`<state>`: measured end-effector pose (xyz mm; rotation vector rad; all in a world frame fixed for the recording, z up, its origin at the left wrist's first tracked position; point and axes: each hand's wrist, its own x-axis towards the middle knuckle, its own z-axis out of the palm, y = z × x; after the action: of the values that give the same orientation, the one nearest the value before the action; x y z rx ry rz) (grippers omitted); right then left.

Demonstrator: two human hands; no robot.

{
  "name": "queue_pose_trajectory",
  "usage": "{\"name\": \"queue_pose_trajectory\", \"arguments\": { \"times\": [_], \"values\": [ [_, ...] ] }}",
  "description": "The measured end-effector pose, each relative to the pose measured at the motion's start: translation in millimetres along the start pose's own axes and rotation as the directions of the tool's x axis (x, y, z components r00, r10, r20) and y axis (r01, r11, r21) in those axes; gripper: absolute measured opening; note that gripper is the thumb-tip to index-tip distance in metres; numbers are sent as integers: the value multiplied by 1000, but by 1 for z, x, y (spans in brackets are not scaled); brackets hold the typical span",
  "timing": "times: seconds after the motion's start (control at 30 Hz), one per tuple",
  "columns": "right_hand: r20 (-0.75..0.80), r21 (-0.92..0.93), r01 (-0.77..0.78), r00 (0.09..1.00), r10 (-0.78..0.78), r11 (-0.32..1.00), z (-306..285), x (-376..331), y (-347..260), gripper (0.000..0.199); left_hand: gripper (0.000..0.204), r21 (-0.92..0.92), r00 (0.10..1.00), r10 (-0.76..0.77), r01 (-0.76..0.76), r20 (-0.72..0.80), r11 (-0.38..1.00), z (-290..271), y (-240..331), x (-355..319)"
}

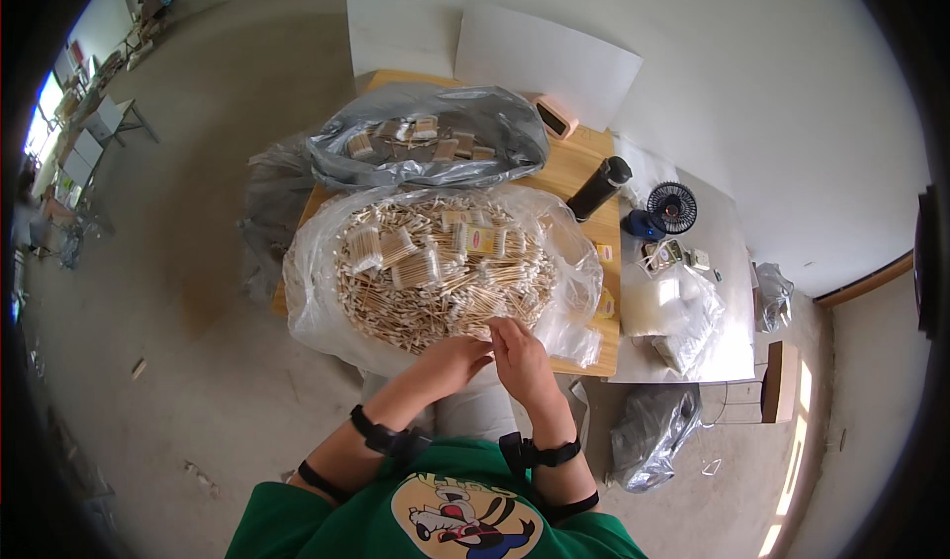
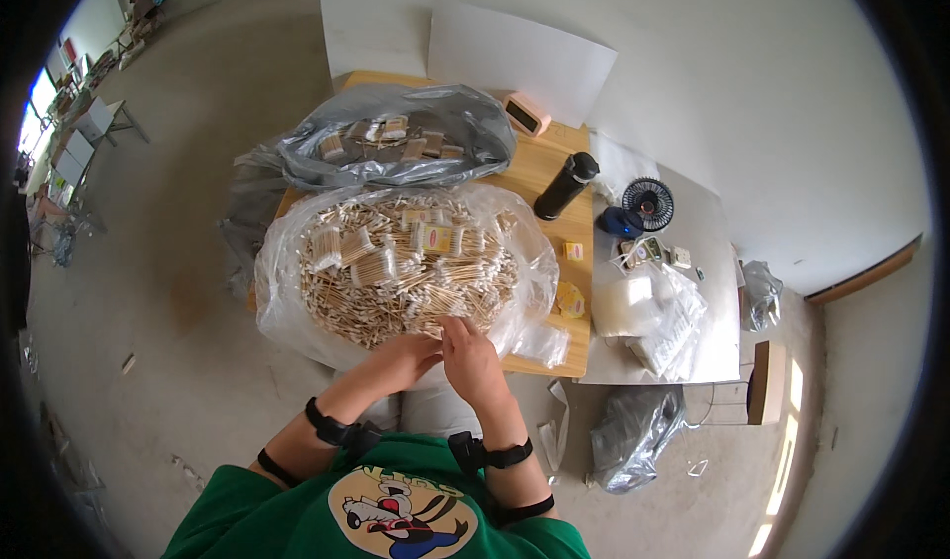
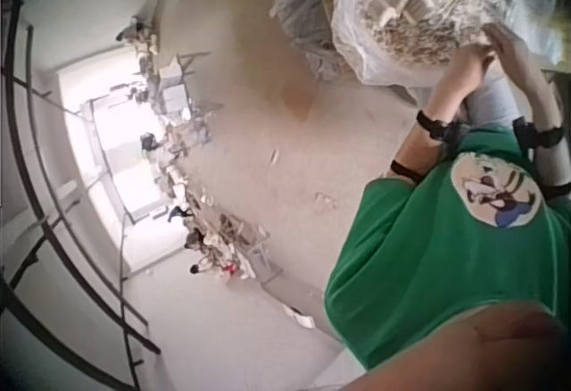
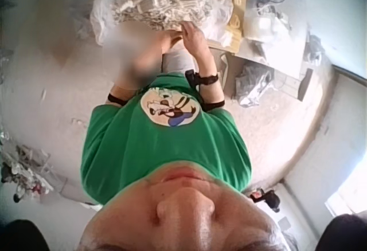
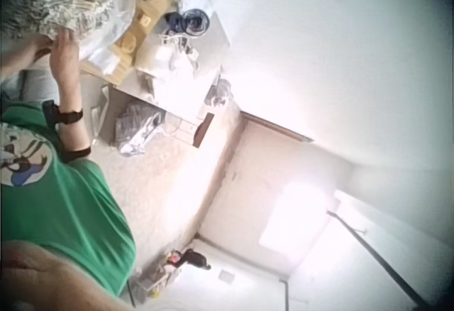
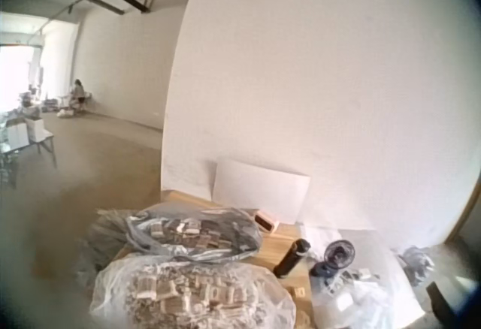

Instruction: Sorting cotton swabs into plastic bags and placing them into a larger bin.

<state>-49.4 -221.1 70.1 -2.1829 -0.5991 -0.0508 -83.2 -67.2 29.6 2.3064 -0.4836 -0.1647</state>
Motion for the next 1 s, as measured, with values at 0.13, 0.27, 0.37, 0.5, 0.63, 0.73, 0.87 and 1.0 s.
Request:
{"name": "queue_pose_trajectory", "arguments": {
  "times": [0.13, 0.27, 0.37, 0.5, 0.63, 0.73, 0.87, 1.0],
  "values": [
    [222, -226, -83, 966, 134, 971, 8, -10, 10, 14, 17, -11, 974, -222, 223, 37, 975, -37, -15, -48],
    [284, -290, -90, 943, 175, 953, 8, -13, 23, 12, 14, -67, 965, -255, 252, -57, 966, -60, -21, -50],
    [219, -167, -57, 971, 93, 984, 9, 3, 4, 12, 17, 44, 933, -155, 179, -325, 983, -78, -19, -25],
    [155, -11, 2, 988, 0, 1000, 14, 25, -12, 12, 36, 424, 872, -106, 335, -478, 841, -77, -32, 9],
    [148, 48, 1, 989, -8, 999, 20, 40, -20, 13, 42, 432, 869, -206, 413, -450, 802, -65, -52, 25],
    [101, 129, -55, 994, 42, 990, 21, 42, -17, 14, 36, 315, 867, -227, 388, -444, 866, -73, -61, 27],
    [38, 245, -89, 996, 82, 965, 31, 42, 2, 21, 26, 82, 818, -173, 258, -548, 963, -73, -45, 20],
    [-123, 508, -108, 973, 196, 855, 34, 47, 7, 30, 20, -58, 804, -83, 61, -589, 996, -76, -6, 21]
  ]
}}
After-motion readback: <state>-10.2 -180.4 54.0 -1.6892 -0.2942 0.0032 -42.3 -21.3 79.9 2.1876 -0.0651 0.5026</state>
